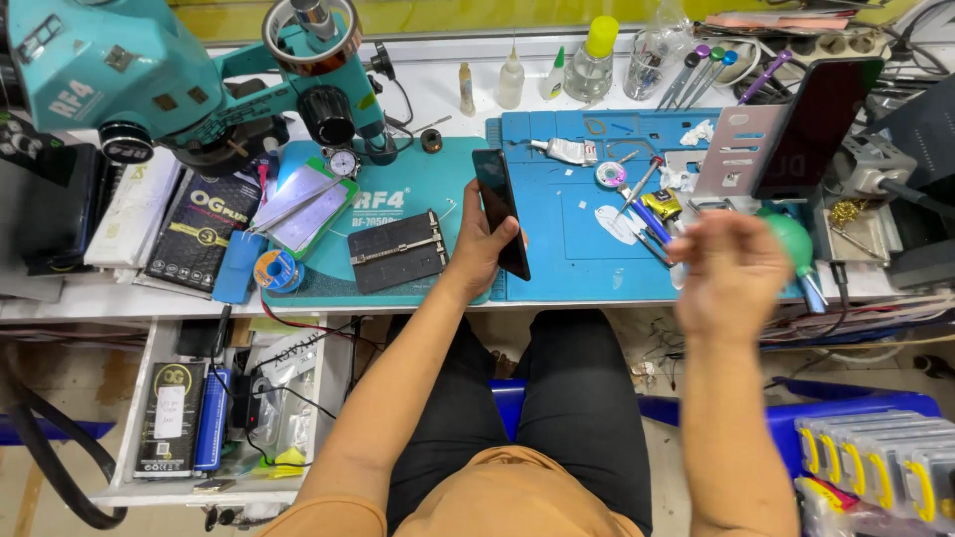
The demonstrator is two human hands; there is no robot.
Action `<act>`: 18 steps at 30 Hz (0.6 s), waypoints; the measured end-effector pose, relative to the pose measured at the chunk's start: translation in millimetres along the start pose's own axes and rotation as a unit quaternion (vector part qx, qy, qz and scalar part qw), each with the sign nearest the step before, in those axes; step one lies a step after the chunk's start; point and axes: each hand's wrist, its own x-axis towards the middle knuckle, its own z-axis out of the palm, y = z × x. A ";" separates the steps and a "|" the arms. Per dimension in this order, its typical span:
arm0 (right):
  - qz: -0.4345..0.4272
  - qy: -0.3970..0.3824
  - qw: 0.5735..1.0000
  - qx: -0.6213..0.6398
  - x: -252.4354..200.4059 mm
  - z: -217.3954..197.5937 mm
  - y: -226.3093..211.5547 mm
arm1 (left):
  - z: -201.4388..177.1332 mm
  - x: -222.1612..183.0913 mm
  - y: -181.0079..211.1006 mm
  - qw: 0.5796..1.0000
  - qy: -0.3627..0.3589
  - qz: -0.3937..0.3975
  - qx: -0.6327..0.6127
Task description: Cleaning internal components and applying final pieces to a smartphone during the repair process.
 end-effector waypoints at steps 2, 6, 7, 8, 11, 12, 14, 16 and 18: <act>0.083 -0.060 0.990 0.095 -28.9 43.6 56.8 | -5.5 -1.2 -6.1 0.997 0.014 0.056 0.053; 0.117 -0.150 0.974 0.124 -53.1 108.4 49.1 | 3.6 -5.1 7.6 0.994 0.004 0.066 0.086; 0.128 -0.158 0.971 0.124 -52.7 112.8 48.7 | 1.9 -3.5 3.6 0.994 -0.008 0.076 0.079; 0.139 -0.167 0.968 0.124 -52.3 117.4 48.7 | -0.2 -1.8 -0.5 0.994 -0.020 0.085 0.072; 0.139 -0.181 0.969 0.098 -48.0 117.5 46.9 | -10.2 1.9 -12.6 0.991 -0.028 0.104 0.075; 0.138 -0.180 0.970 0.094 -45.9 116.2 48.1 | -5.8 1.7 -7.4 0.992 -0.030 0.104 0.071; 0.144 -0.183 0.968 0.091 -43.8 113.9 51.2 | 1.1 -1.9 3.3 0.988 -0.025 0.103 0.113; 0.151 -0.185 0.967 0.087 -42.7 112.6 50.1 | -2.0 -1.3 -4.3 0.988 -0.022 0.106 0.114; 0.159 -0.188 0.965 0.085 -41.1 112.5 50.9 | -3.6 -1.4 -6.7 0.987 -0.017 0.111 0.118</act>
